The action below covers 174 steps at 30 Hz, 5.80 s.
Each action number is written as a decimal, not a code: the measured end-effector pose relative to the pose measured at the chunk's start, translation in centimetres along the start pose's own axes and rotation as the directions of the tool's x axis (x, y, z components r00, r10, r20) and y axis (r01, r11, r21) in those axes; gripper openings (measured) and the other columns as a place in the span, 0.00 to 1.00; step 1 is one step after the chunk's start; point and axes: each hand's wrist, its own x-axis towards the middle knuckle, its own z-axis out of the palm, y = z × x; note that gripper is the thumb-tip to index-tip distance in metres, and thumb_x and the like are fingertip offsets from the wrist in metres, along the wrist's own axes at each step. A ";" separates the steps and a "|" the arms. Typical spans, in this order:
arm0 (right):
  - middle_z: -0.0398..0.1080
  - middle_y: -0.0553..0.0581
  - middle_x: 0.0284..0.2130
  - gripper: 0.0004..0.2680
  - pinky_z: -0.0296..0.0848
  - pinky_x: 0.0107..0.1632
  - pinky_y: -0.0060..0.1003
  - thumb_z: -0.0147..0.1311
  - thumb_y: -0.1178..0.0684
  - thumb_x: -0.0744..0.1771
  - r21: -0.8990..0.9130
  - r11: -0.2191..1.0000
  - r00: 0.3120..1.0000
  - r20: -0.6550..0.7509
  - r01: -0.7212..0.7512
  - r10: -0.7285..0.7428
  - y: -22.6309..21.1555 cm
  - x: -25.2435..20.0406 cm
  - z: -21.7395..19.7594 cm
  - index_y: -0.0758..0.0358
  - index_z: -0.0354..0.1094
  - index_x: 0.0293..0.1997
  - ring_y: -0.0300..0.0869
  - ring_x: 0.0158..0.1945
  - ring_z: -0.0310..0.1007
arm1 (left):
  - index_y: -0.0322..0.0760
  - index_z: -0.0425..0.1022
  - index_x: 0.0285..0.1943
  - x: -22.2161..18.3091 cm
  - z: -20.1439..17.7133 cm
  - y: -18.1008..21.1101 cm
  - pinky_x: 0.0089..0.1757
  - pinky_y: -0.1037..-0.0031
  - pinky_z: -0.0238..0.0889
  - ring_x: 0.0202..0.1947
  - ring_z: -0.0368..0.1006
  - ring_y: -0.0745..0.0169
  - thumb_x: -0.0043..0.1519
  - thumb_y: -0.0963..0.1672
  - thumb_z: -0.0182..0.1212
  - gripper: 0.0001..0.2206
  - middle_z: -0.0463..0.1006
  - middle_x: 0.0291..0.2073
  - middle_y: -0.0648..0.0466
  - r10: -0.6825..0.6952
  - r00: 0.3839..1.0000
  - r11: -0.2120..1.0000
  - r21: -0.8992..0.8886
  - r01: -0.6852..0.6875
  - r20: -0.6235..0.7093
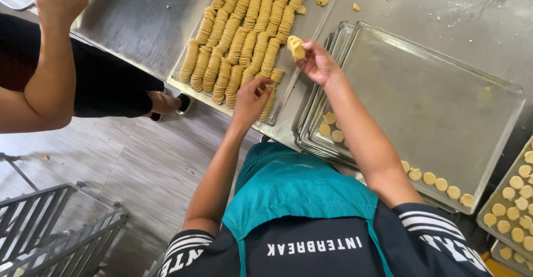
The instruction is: The person forms cookies by picking up small dough discs from a tray, layering them by hand, and arranging the finished pieces in rows on another baking tray.
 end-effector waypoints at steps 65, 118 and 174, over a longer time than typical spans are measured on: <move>0.74 0.63 0.38 0.06 0.74 0.45 0.44 0.62 0.57 0.65 -0.994 -0.084 0.854 0.098 0.064 -0.511 -7.2 -43.5 -11.4 0.61 0.75 0.45 0.56 0.41 0.76 | 0.43 0.83 0.42 -12.4 30.8 13.4 0.47 0.60 0.65 0.44 0.67 0.47 0.55 0.40 0.69 0.08 0.73 0.39 0.50 0.478 0.846 0.828 0.201 -0.524 0.235; 0.76 0.66 0.33 0.06 0.74 0.41 0.44 0.65 0.57 0.63 -0.879 0.169 0.614 -0.437 -0.446 -0.657 -8.5 -51.9 -13.8 0.63 0.75 0.40 0.57 0.39 0.78 | 0.43 0.80 0.36 -9.9 41.6 16.0 0.45 0.62 0.66 0.43 0.69 0.49 0.55 0.40 0.68 0.04 0.74 0.37 0.54 0.648 0.534 0.700 -0.150 -0.698 0.542; 0.71 0.60 0.34 0.12 0.72 0.40 0.40 0.49 0.57 0.66 -0.879 0.332 0.726 -0.472 -0.342 -0.501 -9.3 -59.1 -17.7 0.60 0.78 0.51 0.47 0.36 0.73 | 0.35 0.81 0.32 -13.4 49.0 20.2 0.40 0.60 0.73 0.31 0.79 0.43 0.52 0.43 0.62 0.07 0.81 0.26 0.44 0.403 0.566 0.893 -0.177 -0.413 0.719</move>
